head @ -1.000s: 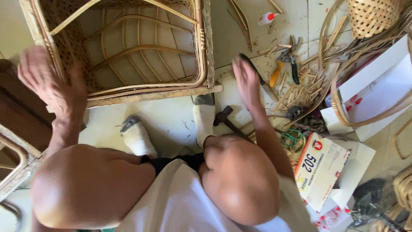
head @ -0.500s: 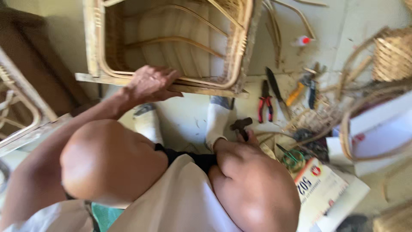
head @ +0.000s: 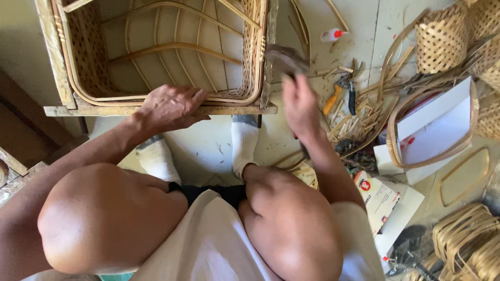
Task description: The person weaves a rectangular basket by inserting thin wooden strips into a frame. They use a hammer to tap the strips into place and apply glue to secure the joints. The person works on the floor, surrounded by tools and finished baskets.
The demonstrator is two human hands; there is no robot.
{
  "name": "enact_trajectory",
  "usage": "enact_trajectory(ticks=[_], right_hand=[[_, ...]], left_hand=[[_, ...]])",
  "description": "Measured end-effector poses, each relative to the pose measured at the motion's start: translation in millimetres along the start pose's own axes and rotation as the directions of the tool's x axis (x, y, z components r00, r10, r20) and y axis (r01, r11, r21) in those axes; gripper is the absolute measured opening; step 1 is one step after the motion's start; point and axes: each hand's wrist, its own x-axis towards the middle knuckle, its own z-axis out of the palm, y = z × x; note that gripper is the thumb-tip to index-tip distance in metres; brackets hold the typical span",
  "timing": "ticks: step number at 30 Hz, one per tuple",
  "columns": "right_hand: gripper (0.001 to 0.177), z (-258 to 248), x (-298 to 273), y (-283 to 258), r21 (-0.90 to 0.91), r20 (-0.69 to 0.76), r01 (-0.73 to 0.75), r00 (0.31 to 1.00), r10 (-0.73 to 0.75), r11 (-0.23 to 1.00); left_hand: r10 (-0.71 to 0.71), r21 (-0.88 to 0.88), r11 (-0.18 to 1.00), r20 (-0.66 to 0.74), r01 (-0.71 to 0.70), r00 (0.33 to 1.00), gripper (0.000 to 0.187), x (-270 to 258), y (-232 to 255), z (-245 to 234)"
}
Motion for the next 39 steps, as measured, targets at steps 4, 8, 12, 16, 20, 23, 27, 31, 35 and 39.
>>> enact_trajectory(ticks=[4,8,12,16,20,23,27,31,35,39], right_hand=[[0.025,1,33,-11,0.034,-0.012,0.101,0.995,-0.101,0.994],[0.027,-5,27,-19,-0.003,0.044,0.150,0.988,-0.150,0.989],[0.027,-6,29,-29,0.036,-0.062,0.185,0.981,-0.183,0.982],[0.023,-8,42,-40,-0.004,0.052,0.150,0.987,-0.150,0.989],[0.022,-15,24,-38,0.083,-0.063,0.155,0.987,-0.150,0.984],[0.023,-9,-9,-38,0.090,-0.085,0.111,0.991,-0.103,0.990],[0.026,2,-43,-35,0.018,-0.102,0.079,0.992,-0.077,0.997],[0.021,6,-59,-20,-0.103,-0.060,0.149,0.986,-0.156,0.983],[0.022,6,-67,-5,-0.064,-0.003,0.123,0.992,-0.123,0.990],[0.028,-1,-33,0,0.100,0.095,0.034,0.995,-0.044,0.994]], left_hand=[[-0.007,0.038,0.999,0.042,0.005,0.999,0.046,5,-6,-1],[-0.041,-0.005,0.999,0.067,0.041,0.997,0.043,-1,-1,3],[-0.015,0.017,1.000,0.025,0.014,1.000,0.043,3,-5,4],[0.006,0.021,1.000,-0.046,-0.005,0.999,0.050,3,-4,6],[0.010,0.072,0.997,-0.020,-0.009,1.000,0.056,4,-5,8],[-0.033,0.052,0.998,0.010,0.033,0.999,0.054,-2,2,9],[-0.014,0.062,0.998,0.028,0.012,1.000,0.050,2,-2,6],[0.005,0.012,1.000,0.005,-0.005,1.000,0.050,5,-4,5],[-0.013,-0.023,1.000,0.016,0.013,1.000,0.045,1,-1,7],[0.029,-0.012,0.999,-0.032,-0.029,0.999,0.038,5,-1,4]])
